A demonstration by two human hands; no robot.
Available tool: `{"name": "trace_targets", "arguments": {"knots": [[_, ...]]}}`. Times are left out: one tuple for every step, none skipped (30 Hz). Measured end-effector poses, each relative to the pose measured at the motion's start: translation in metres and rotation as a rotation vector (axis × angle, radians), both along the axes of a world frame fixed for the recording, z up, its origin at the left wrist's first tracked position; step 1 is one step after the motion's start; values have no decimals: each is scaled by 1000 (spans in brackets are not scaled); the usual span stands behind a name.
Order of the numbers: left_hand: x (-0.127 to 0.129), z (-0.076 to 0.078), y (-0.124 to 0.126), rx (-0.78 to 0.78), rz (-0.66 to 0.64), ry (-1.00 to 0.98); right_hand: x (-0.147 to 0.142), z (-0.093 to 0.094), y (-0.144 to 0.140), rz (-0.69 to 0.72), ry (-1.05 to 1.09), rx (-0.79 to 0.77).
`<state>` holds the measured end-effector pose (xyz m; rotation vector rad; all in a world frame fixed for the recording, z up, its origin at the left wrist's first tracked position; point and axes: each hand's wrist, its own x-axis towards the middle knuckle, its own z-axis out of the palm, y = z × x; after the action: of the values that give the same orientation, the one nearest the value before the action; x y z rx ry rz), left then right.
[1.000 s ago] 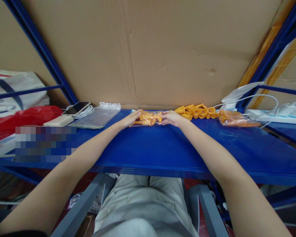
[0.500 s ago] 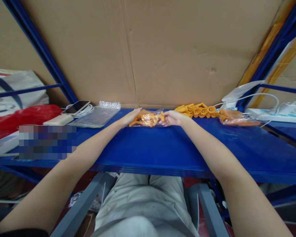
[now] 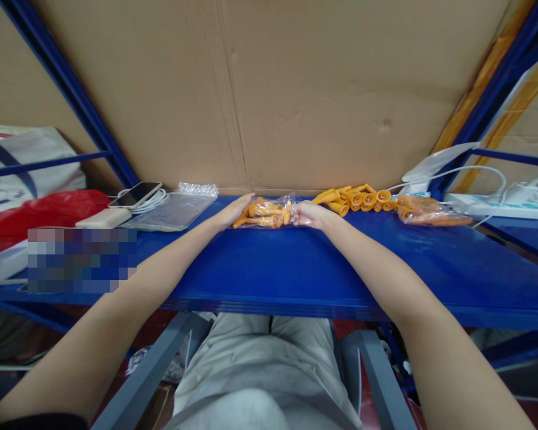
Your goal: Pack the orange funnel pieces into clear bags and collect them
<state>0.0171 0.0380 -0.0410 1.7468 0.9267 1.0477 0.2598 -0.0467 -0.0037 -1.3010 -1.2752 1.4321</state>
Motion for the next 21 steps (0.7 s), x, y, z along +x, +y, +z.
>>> {"name": "trace_targets", "arguments": {"knots": [[0, 0, 1, 8, 9, 3, -3, 0, -1, -23, 18, 5], [-1, 0, 2, 15, 21, 6, -5, -1, -2, -45, 35, 9], [-2, 0, 3, 23, 34, 9, -7, -1, -4, -62, 47, 10], [-2, 0, 3, 30, 46, 13, -9, -1, -5, -69, 52, 12], [-3, 0, 3, 38, 56, 17, -10, -1, -6, -67, 45, 16], [-3, 0, 3, 46, 63, 22, -11, -1, -6, -54, 27, 20], [-3, 0, 3, 54, 70, 29, -11, -1, -7, -36, 2, 26], [-4, 0, 2, 61, 78, 38, -12, -1, -8, -17, -31, 35], [-4, 1, 1, 68, 86, 49, -12, -1, -8, -5, -70, 47], [-4, 2, 0, 75, 95, 62, -12, -2, -9, -1, -115, 64], [-5, 2, -1, 84, 102, 73, -12, -2, -9, 1, -166, 87], [-5, 3, -2, 91, 108, 83, -12, -2, -9, 3, -219, 113], [-5, 4, -2, 96, 111, 90, -12, -3, -8, 10, -271, 137], [-5, 4, -3, 98, 112, 95, -11, -4, -8, 20, -318, 158], [-5, 4, -3, 97, 110, 100, -11, -5, -7, 28, -354, 176], [-5, 4, -3, 93, 108, 105, -11, -5, -7, 34, -378, 189], [-5, 4, -3, 86, 107, 111, -11, -6, -6, 36, -394, 196], [-5, 4, -2, 82, 108, 119, -12, -6, -6, 35, -406, 201], [-5, 3, -2, 82, 114, 131, -12, -6, -5, 33, -416, 205], [-6, 3, -2, 88, 122, 144, -12, -6, -5, 35, -425, 210], [-6, 2, -1, 99, 130, 155, -13, -5, -5, 41, -433, 215]]}}
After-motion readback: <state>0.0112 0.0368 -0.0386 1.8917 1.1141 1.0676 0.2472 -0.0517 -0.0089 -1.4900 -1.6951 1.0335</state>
